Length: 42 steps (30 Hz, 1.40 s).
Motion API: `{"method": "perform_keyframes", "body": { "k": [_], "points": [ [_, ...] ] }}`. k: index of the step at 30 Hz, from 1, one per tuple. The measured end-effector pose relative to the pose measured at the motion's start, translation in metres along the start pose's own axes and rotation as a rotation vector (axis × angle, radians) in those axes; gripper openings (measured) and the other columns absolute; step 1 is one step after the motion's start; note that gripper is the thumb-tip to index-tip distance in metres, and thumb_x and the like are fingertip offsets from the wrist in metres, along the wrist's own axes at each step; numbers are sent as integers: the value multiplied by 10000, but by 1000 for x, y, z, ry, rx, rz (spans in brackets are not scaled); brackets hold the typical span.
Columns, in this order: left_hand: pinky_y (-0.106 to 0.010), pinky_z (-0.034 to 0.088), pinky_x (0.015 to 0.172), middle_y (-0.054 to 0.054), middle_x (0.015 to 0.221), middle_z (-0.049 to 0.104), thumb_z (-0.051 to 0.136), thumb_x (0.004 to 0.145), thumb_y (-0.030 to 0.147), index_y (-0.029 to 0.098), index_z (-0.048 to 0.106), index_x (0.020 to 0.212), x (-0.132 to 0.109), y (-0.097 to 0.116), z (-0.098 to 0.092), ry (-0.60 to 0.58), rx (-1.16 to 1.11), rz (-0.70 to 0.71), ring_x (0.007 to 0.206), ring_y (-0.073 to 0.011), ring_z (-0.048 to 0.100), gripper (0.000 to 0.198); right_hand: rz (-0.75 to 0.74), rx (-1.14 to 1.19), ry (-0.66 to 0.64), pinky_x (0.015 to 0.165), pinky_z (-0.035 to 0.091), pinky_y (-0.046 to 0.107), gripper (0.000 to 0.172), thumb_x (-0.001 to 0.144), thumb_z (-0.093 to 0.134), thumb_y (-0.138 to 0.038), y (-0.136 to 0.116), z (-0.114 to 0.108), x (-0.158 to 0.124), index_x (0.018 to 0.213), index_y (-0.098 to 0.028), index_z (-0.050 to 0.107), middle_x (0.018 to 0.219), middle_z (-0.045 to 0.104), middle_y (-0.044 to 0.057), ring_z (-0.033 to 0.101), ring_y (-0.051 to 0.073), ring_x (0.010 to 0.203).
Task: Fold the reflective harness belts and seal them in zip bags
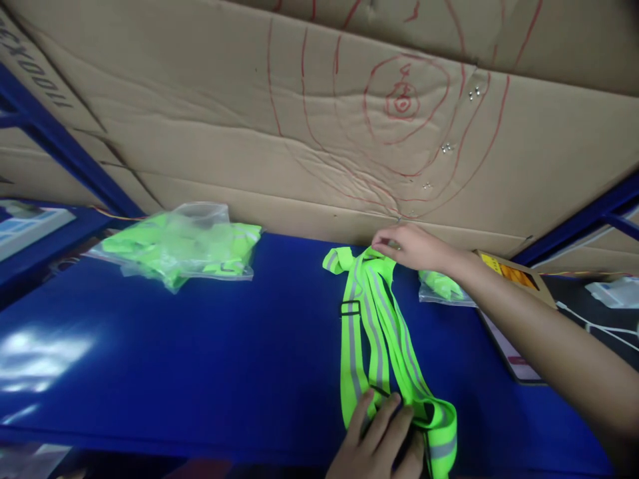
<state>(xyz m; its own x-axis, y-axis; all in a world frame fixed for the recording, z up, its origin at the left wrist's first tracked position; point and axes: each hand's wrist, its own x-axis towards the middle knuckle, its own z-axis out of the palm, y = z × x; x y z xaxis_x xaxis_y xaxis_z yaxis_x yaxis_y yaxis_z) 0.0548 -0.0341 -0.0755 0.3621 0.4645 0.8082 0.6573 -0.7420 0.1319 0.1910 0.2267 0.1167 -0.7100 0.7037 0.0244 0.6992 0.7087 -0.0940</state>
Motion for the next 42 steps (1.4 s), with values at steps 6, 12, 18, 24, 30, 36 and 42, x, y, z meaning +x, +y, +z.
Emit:
{"method": "perform_keyframes", "body": {
  "k": [6,12,18,24,30,36,42],
  "points": [
    [-549,7,1305,-59,1242,697,649,945,523,254,684,1144,6,-16,-19,-223,61,85,1338,-252,547,337,58,-62,34,866,466,300,202,991,564,-194,6,12,8,1063,-193,752,1078,772,91,702,237,1020],
    [-578,-46,1292,-67,1263,703,682,897,581,283,667,1236,-2,-29,-36,-313,86,111,1340,-256,518,452,15,-18,134,960,494,414,290,1069,454,-275,-24,42,-76,1200,-186,696,1161,738,111,676,267,1099],
    [-529,-101,1288,-60,1358,665,665,897,597,302,644,1315,5,-33,-51,-448,97,79,1348,-250,511,512,-91,207,21,1214,358,491,563,1058,505,-480,-100,81,-190,1573,-270,414,1606,469,79,423,266,1485],
    [-526,-64,1290,-85,1488,573,652,931,563,284,582,1435,14,-33,-67,-574,193,64,1447,-277,442,581,49,335,-112,1273,235,555,696,1055,481,-536,-93,107,-230,1659,-316,214,1687,325,69,281,264,1567],
    [-511,28,1293,-92,1511,549,584,961,616,264,498,1528,13,-43,-84,-600,246,33,1434,-294,460,673,94,383,-50,1270,241,540,656,1044,524,-505,-58,111,-239,1636,-345,290,1662,381,67,301,257,1559],
    [-499,-19,1299,-89,1505,548,609,964,566,269,503,1527,11,-44,-98,-636,252,44,1455,-277,427,645,141,351,54,1246,289,548,683,1022,575,-474,-53,110,-252,1629,-383,274,1699,299,53,248,287,1576],
    [-523,14,1295,-90,1609,437,609,988,468,308,522,1506,16,-35,-91,-601,146,93,1509,-276,367,549,294,338,257,1189,386,530,676,1017,575,-458,-84,125,-260,1615,-363,274,1697,285,70,304,313,1546]
  ]
}}
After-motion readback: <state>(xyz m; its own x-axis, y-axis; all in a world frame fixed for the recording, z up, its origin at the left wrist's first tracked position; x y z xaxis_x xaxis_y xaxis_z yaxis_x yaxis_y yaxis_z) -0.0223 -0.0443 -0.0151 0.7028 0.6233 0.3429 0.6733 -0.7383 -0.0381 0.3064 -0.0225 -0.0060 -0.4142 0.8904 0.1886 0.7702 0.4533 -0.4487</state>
